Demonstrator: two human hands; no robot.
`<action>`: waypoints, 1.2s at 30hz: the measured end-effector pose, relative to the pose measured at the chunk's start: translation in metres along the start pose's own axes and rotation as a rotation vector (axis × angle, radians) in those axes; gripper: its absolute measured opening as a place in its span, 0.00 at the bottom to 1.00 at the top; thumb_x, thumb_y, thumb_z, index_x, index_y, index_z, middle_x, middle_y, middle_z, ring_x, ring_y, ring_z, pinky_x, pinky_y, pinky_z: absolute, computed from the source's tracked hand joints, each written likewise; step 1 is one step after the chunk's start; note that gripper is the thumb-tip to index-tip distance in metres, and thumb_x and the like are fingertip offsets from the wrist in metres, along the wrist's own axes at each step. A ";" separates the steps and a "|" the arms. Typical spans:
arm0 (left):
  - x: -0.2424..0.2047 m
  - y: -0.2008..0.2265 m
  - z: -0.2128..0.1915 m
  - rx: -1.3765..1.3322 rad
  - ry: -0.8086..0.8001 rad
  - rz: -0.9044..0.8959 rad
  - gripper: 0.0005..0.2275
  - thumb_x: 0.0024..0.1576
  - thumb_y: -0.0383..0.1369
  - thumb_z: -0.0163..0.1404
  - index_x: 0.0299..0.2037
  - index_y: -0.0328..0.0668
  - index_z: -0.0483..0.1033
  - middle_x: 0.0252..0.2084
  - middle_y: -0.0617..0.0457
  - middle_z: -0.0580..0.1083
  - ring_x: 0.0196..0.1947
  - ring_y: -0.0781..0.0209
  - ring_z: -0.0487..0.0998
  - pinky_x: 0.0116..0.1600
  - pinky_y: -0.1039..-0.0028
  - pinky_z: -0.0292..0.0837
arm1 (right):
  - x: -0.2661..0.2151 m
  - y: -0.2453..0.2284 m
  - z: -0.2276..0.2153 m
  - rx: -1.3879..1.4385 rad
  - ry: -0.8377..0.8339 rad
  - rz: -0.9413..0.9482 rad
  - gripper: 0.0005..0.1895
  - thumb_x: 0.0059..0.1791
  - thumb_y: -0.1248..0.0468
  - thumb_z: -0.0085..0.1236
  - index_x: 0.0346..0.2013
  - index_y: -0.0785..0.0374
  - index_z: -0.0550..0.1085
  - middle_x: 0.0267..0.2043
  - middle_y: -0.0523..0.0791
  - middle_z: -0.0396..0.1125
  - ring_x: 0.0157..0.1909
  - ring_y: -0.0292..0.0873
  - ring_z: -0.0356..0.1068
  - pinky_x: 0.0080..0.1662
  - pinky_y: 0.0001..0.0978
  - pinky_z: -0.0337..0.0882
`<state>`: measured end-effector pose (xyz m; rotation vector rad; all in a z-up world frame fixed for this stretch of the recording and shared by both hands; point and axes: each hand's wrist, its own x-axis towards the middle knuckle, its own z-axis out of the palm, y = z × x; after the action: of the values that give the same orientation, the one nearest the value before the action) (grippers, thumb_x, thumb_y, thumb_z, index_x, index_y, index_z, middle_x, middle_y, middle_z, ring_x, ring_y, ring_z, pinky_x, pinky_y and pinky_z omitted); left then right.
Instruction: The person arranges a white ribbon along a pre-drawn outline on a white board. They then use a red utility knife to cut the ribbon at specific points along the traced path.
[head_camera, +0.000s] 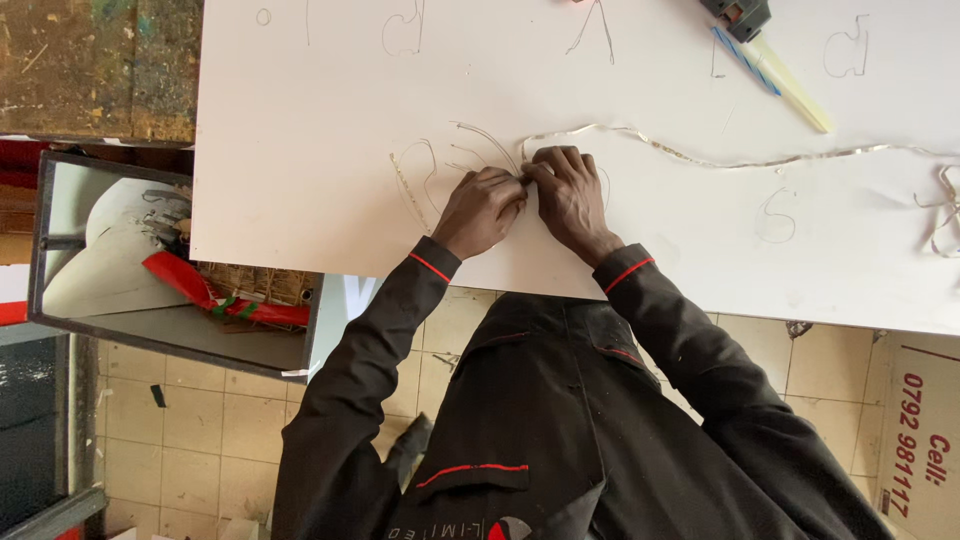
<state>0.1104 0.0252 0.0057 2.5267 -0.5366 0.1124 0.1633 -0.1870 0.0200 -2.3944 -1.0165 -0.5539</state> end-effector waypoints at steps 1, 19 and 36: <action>0.004 0.002 -0.009 -0.001 0.001 0.001 0.01 0.69 0.34 0.56 0.46 0.54 0.81 0.44 0.57 0.82 0.62 0.52 0.80 0.61 0.56 0.76 | -0.002 -0.002 -0.001 -0.001 0.000 0.000 0.07 0.57 0.70 0.63 0.45 0.54 0.83 0.48 0.42 0.72 0.54 0.50 0.73 0.49 0.42 0.69; 0.106 -0.017 -0.020 -0.348 -0.168 -0.212 0.08 0.65 0.37 0.56 0.38 0.42 0.79 0.34 0.43 0.78 0.43 0.32 0.82 0.49 0.43 0.77 | -0.020 -0.009 -0.003 -0.047 -0.069 0.036 0.15 0.55 0.70 0.63 0.56 0.56 0.84 0.57 0.46 0.64 0.66 0.58 0.64 0.63 0.52 0.65; 0.121 -0.001 -0.043 -0.061 -0.398 -0.409 0.07 0.68 0.42 0.51 0.44 0.52 0.79 0.44 0.46 0.82 0.53 0.37 0.86 0.58 0.41 0.79 | -0.018 -0.005 -0.020 -0.081 -0.209 -0.038 0.29 0.51 0.74 0.59 0.67 0.57 0.80 0.71 0.46 0.68 0.79 0.61 0.56 0.76 0.70 0.52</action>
<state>0.2234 0.0068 0.0645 2.5492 -0.1548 -0.5569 0.1443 -0.2052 0.0276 -2.5502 -1.1489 -0.3701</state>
